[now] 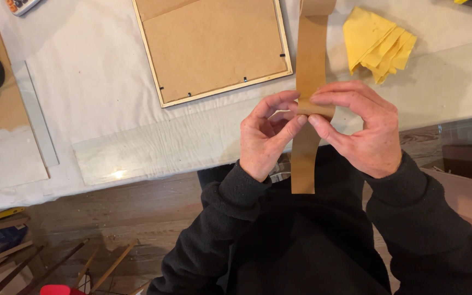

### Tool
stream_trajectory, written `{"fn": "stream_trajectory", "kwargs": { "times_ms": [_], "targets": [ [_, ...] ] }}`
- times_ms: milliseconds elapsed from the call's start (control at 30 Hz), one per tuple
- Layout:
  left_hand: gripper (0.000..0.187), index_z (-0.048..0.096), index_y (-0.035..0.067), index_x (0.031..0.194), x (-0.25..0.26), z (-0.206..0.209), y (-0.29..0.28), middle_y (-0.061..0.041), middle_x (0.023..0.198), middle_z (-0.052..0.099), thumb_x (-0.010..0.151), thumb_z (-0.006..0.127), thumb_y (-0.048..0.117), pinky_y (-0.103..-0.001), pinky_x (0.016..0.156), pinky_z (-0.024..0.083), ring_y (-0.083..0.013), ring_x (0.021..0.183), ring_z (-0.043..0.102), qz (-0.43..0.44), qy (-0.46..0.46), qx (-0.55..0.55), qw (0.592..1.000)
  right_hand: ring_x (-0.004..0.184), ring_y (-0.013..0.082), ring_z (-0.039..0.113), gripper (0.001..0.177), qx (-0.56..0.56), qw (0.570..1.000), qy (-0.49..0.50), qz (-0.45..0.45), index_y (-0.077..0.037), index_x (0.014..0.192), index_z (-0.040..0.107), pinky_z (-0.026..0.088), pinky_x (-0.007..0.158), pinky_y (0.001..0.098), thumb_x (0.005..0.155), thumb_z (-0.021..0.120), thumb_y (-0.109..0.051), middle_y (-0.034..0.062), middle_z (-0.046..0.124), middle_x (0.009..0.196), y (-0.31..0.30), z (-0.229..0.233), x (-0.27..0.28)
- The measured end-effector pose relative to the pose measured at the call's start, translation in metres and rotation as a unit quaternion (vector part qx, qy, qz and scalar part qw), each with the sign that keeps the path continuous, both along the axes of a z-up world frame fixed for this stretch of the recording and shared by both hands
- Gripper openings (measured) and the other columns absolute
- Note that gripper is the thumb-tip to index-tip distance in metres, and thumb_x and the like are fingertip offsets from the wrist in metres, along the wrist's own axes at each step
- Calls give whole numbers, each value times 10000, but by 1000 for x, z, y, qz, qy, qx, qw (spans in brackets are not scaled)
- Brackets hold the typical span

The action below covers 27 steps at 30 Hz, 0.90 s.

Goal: Applying framing tape to the back of a picture frame to seal it.

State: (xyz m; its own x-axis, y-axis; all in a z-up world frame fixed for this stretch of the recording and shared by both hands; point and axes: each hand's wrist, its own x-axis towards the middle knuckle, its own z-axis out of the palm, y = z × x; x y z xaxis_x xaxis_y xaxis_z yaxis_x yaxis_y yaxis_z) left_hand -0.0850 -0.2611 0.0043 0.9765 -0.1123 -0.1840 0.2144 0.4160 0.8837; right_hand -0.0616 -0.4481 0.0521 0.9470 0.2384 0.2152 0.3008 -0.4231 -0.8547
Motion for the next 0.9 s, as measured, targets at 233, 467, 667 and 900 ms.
{"fn": "stream_trajectory", "kwargs": {
  "times_ms": [233, 467, 667, 900],
  "targets": [
    [372, 642, -6, 1355, 0, 0, -1, -13, 1126, 645, 993, 725, -27, -269, 969, 567, -83, 1024, 658, -5, -8, 24, 1000, 1118, 211, 698, 273, 8, 1000, 14, 3, -44, 1185, 717, 561, 984, 314, 931, 817, -44, 89, 698, 1198, 2, -1, 1],
    [289, 682, 15, 1299, 4, 9, -2, 0, 1115, 649, 1012, 721, 18, -274, 948, 579, -85, 1062, 652, 3, -28, 67, 997, 1087, 168, 652, 232, 77, 995, 69, 2, -17, 1191, 694, 520, 988, 281, 972, 771, -25, 83, 683, 1161, 3, -6, 2],
    [237, 698, 22, 1234, 7, 7, -2, -4, 1107, 655, 1000, 733, 32, -277, 902, 588, -95, 1039, 656, 10, -28, 89, 996, 1087, 153, 634, 216, 90, 993, 78, 1, -14, 1184, 685, 504, 982, 270, 980, 757, -20, 75, 674, 1167, 5, -7, 3],
    [207, 711, 35, 1194, 9, 6, -6, -10, 1119, 639, 990, 745, 40, -290, 892, 604, -105, 1044, 653, 23, -39, 104, 994, 1042, 132, 628, 202, 107, 991, 80, 10, -15, 1193, 679, 501, 1002, 270, 1001, 741, -16, 70, 672, 1165, 4, -8, 4]
  ]
}}
